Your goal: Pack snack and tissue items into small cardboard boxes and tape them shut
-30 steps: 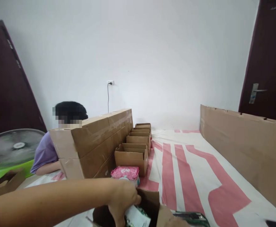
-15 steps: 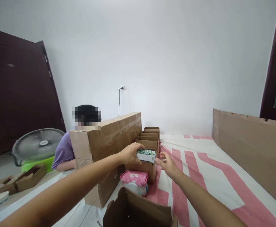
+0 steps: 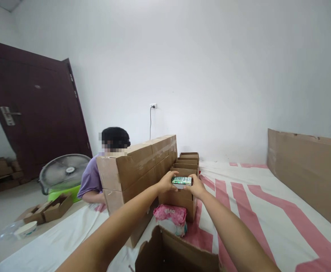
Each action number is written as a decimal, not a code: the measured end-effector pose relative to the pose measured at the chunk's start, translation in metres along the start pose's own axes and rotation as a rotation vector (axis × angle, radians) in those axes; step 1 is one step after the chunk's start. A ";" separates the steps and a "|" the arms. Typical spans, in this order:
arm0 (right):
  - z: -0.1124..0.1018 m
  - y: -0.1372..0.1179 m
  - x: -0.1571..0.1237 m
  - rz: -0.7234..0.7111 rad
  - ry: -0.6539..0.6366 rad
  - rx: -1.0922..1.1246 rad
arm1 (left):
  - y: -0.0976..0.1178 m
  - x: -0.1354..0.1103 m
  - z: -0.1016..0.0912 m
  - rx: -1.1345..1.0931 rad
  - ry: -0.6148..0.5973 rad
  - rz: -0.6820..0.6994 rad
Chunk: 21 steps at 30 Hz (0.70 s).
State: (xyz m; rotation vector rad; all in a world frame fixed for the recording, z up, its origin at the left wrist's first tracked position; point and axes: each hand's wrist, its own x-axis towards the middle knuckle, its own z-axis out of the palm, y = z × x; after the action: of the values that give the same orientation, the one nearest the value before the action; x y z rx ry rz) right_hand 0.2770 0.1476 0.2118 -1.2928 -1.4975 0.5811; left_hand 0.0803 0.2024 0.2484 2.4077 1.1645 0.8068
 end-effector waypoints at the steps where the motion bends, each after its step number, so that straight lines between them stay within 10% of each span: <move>1: 0.000 0.000 -0.001 0.000 -0.004 -0.017 | -0.004 -0.001 0.000 -0.014 0.002 -0.025; 11: -0.018 -0.035 -0.044 -0.035 -0.021 -0.175 | 0.020 -0.054 -0.011 -0.177 0.106 0.003; 21: -0.092 -0.071 -0.157 0.095 -0.014 -0.056 | 0.038 -0.129 -0.032 -0.544 -0.120 0.126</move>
State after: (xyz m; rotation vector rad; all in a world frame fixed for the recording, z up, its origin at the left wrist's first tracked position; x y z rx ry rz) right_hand 0.3132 -0.0416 0.2447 -1.4115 -1.4786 0.6143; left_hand 0.0181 0.0785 0.2494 2.0496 0.6446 0.8691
